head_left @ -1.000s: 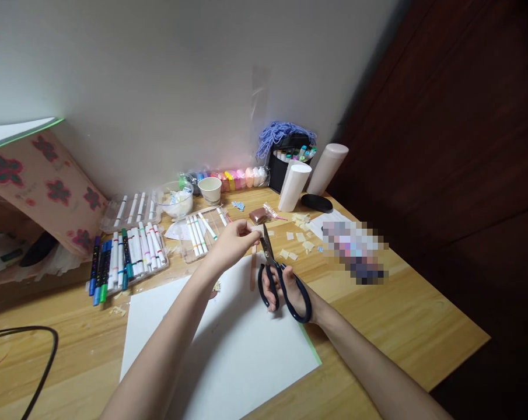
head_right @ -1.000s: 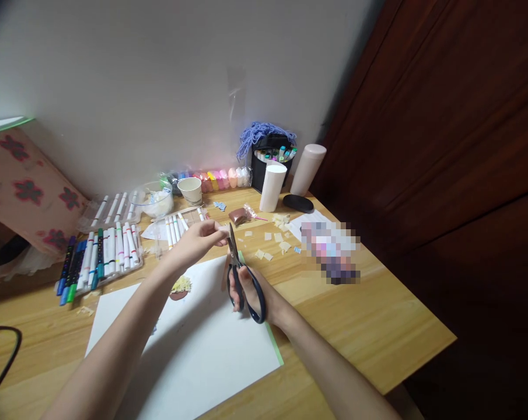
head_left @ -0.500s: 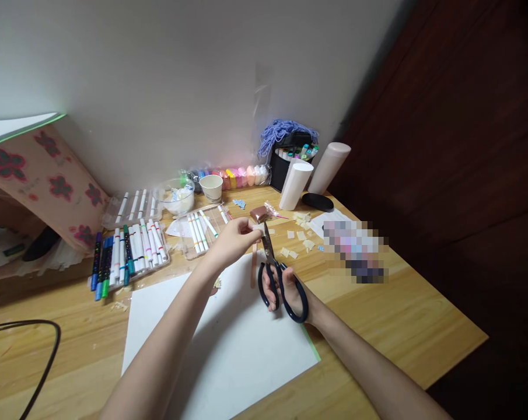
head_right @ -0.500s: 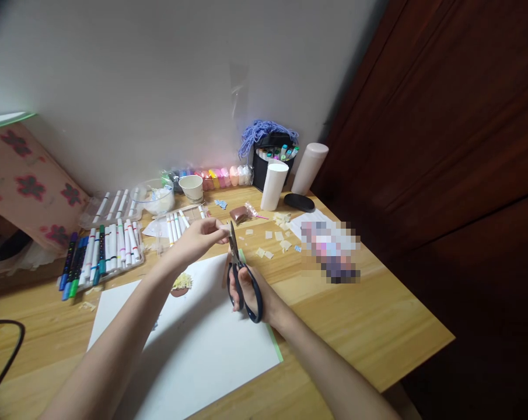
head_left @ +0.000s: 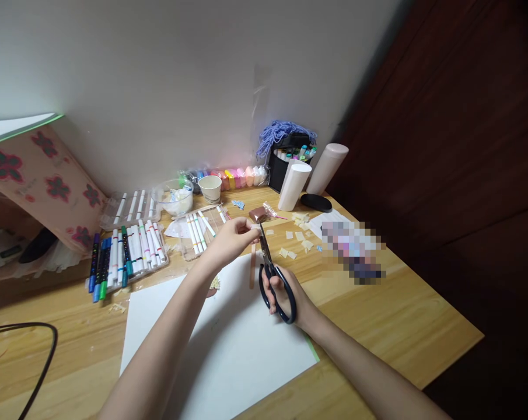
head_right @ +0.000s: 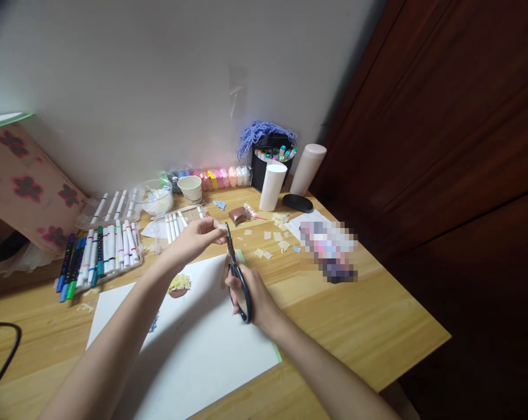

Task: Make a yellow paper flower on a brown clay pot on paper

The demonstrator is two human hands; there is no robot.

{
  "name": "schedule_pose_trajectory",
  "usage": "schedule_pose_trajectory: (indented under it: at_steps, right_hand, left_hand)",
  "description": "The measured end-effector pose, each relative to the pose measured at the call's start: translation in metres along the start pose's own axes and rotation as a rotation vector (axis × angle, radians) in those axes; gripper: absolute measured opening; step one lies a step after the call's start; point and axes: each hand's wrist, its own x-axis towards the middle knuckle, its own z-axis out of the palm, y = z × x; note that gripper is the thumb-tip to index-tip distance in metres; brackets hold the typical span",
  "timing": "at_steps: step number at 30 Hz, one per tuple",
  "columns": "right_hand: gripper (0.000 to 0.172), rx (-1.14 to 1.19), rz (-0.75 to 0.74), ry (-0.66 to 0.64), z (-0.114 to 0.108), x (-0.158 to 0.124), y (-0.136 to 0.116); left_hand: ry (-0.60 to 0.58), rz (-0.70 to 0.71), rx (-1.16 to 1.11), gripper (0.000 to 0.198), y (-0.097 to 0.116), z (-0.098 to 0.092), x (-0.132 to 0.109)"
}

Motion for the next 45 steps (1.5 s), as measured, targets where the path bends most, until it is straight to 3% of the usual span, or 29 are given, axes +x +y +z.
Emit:
schedule_pose_trajectory:
  at_steps: [7, 13, 33, 45]
  right_hand:
    - [0.072, 0.088, -0.038, -0.058, 0.0034, -0.0013, 0.0006]
    - [0.077, 0.186, 0.037, -0.09, 0.0043, -0.0016, -0.0065]
    - [0.068, 0.043, -0.052, -0.014, 0.0022, -0.0019, 0.0003]
    - [0.076, 0.092, -0.061, -0.075, 0.0067, -0.0033, -0.0017]
  left_hand:
    - [-0.048, 0.061, 0.056, 0.023, -0.0025, 0.0003, -0.0005]
    - [-0.035, 0.098, 0.169, 0.021, 0.0029, -0.0014, -0.0044]
    - [-0.033, 0.11, 0.155, 0.016, 0.0003, -0.0001, -0.0033]
    - [-0.017, 0.093, 0.157, 0.016, -0.0014, -0.0006, -0.002]
